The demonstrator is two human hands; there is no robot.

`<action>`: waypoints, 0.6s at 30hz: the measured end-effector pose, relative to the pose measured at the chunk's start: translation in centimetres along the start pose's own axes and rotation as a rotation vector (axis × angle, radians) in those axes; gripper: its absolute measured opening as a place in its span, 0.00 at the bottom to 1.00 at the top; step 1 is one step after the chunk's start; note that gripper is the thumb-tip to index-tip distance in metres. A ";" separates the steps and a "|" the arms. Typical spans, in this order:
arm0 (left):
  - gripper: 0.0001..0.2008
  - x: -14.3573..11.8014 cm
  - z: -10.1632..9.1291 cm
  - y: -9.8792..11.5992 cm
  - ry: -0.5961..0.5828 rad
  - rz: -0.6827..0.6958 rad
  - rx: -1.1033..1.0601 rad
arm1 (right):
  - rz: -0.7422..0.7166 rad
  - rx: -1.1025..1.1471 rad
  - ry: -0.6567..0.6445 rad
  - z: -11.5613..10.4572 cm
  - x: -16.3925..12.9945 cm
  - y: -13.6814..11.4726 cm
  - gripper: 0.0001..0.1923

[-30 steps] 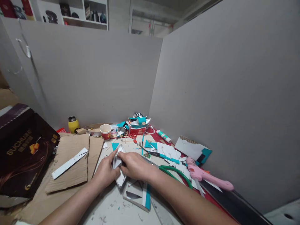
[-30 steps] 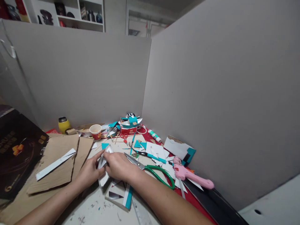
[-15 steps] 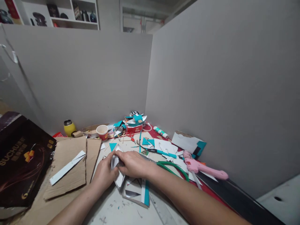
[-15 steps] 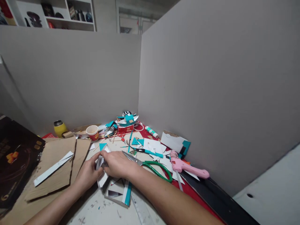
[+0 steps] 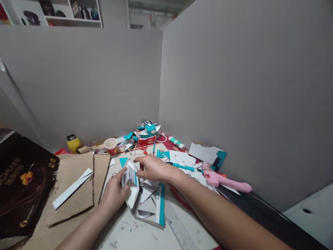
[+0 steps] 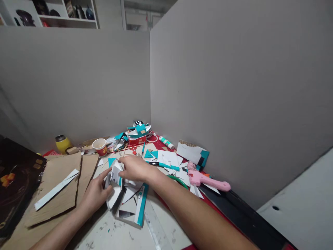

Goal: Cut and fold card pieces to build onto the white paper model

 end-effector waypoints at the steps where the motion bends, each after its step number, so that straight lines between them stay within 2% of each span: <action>1: 0.31 0.0 0.0 0.1 -0.002 0.002 -0.027 | -0.012 -0.012 -0.006 0.3 0.0 -0.2 0.19; 5: 0.31 -0.1 0.0 0.3 0.005 0.009 -0.130 | -0.037 -0.128 -0.002 2.1 -0.1 -1.6 0.29; 11: 0.35 -0.2 -0.1 -0.4 0.030 -0.058 -0.199 | -0.002 -0.185 0.063 4.0 0.2 -2.3 0.34; 13: 0.37 -0.1 -0.1 -0.8 0.028 -0.074 -0.236 | 0.034 -0.182 0.158 3.9 0.4 -1.9 0.33; 15: 0.40 0.0 0.0 -1.3 0.028 -0.092 -0.279 | 0.081 -0.095 0.308 3.3 0.6 -1.4 0.29; 18: 0.42 0.4 0.0 -1.7 0.036 -0.131 -0.354 | 0.163 0.254 0.563 1.8 0.4 -0.5 0.23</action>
Point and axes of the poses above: each hand's wrist, its own x-axis towards the middle knuckle, its own z-axis out of the palm, y = z × x, the point moved 3 cm from there along x, towards the middle knuckle, and after that the axes turned 13 degrees about -x, right-handed, at the moved point
